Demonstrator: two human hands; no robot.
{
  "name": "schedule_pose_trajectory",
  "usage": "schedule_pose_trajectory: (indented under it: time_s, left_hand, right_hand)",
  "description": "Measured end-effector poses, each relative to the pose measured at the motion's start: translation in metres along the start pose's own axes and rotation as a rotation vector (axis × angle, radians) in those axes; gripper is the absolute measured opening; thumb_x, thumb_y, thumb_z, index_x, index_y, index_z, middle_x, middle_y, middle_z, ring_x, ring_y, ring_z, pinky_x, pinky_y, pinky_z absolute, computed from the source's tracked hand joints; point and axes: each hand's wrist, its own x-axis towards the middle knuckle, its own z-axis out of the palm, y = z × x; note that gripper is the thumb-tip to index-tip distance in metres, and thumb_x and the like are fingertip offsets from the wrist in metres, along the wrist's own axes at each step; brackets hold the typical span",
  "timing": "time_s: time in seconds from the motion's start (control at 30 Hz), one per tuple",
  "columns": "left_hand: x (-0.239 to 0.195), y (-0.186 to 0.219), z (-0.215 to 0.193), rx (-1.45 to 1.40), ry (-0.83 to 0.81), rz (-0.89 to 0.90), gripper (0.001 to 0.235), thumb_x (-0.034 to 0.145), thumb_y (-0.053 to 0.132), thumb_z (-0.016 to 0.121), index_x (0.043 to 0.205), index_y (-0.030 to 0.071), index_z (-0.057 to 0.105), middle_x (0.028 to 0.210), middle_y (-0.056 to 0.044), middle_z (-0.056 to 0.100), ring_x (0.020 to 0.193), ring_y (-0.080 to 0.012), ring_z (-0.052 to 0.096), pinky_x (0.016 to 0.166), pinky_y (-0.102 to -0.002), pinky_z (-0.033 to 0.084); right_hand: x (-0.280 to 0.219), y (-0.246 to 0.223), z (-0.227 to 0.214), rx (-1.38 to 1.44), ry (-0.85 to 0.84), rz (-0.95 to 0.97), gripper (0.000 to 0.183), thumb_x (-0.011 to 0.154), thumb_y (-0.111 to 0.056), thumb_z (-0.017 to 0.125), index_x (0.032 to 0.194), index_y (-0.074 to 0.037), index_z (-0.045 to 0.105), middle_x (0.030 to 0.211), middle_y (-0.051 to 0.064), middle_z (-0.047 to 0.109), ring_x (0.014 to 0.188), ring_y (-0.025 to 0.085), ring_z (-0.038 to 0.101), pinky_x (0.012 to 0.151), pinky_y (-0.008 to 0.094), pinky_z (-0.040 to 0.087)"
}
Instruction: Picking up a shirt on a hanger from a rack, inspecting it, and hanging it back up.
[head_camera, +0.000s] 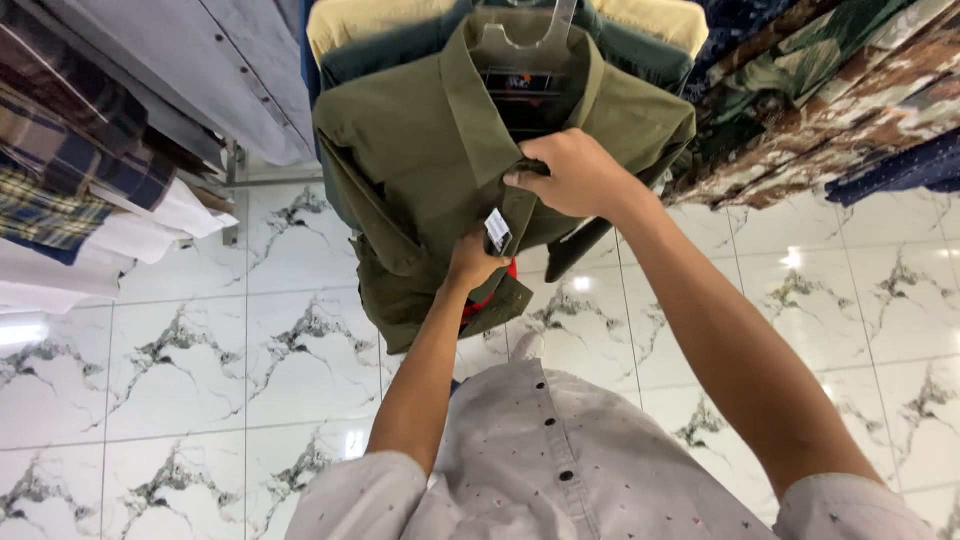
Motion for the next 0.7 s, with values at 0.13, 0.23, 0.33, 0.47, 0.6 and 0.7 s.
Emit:
schedule_pose_trajectory:
  time_s: [0.13, 0.23, 0.33, 0.47, 0.6, 0.7]
  left_hand:
    - [0.05, -0.072, 0.069, 0.036, 0.079, 0.175, 0.045, 0.095, 0.039, 0.075, 0.071, 0.004, 0.059, 0.064, -0.015, 0.068, 0.061, -0.0289, 0.071, 0.061, -0.039, 0.054]
    - [0.041, -0.069, 0.073, 0.038, 0.174, 0.208, 0.041, 0.096, 0.035, 0.073, 0.08, -0.001, 0.065, 0.068, -0.022, 0.069, 0.066, -0.0405, 0.071, 0.057, -0.048, 0.055]
    - [0.027, -0.074, 0.076, -0.085, 0.164, 0.121, 0.022, 0.093, 0.019, 0.077, 0.089, 0.002, 0.064, 0.086, -0.013, 0.067, 0.084, -0.0335, 0.067, 0.07, -0.044, 0.053]
    - [0.02, -0.118, 0.089, -0.018, 0.148, -0.02, 0.049, 0.097, 0.028, 0.079, 0.071, 0.007, 0.043, 0.067, -0.008, 0.045, 0.067, -0.0262, 0.052, 0.06, -0.04, 0.037]
    - [0.013, -0.15, 0.091, 0.038, 0.198, -0.047, 0.065, 0.1, 0.032, 0.078, 0.065, 0.013, 0.027, 0.055, -0.001, 0.023, 0.047, -0.0172, 0.033, 0.052, -0.038, 0.023]
    - [0.002, -0.134, 0.082, -0.015, 0.197, -0.052, 0.055, 0.104, 0.031, 0.072, 0.069, 0.012, 0.034, 0.054, -0.004, 0.028, 0.043, -0.0203, 0.036, 0.049, -0.038, 0.028]
  right_hand:
    - [-0.004, -0.004, -0.005, 0.007, 0.019, 0.027, 0.049, 0.103, -0.022, 0.069, 0.065, -0.014, 0.039, 0.048, 0.0, 0.027, 0.042, 0.013, 0.021, 0.047, 0.031, 0.028]
    - [0.001, 0.019, 0.002, -0.128, 0.111, 0.001, 0.046, 0.093, -0.031, 0.08, 0.074, -0.003, 0.048, 0.059, 0.018, 0.045, 0.051, 0.039, 0.048, 0.056, 0.048, 0.041]
    - [0.007, 0.035, 0.001, -0.072, 0.267, -0.014, 0.03, 0.105, -0.011, 0.078, 0.082, -0.005, 0.059, 0.073, 0.006, 0.063, 0.061, 0.022, 0.057, 0.055, 0.036, 0.043]
    - [0.008, 0.042, 0.008, -0.059, 0.416, -0.009, 0.008, 0.098, 0.0, 0.077, 0.096, -0.001, 0.07, 0.087, 0.013, 0.062, 0.07, 0.029, 0.057, 0.057, 0.042, 0.043]
    - [0.013, 0.05, 0.014, -0.111, 0.462, 0.031, 0.012, 0.095, -0.001, 0.082, 0.101, 0.0, 0.072, 0.095, 0.016, 0.061, 0.066, 0.032, 0.062, 0.057, 0.047, 0.049]
    - [0.009, 0.036, 0.013, -0.027, 0.448, 0.02, 0.009, 0.099, -0.001, 0.075, 0.092, -0.005, 0.07, 0.073, 0.007, 0.067, 0.056, 0.021, 0.057, 0.047, 0.036, 0.042]
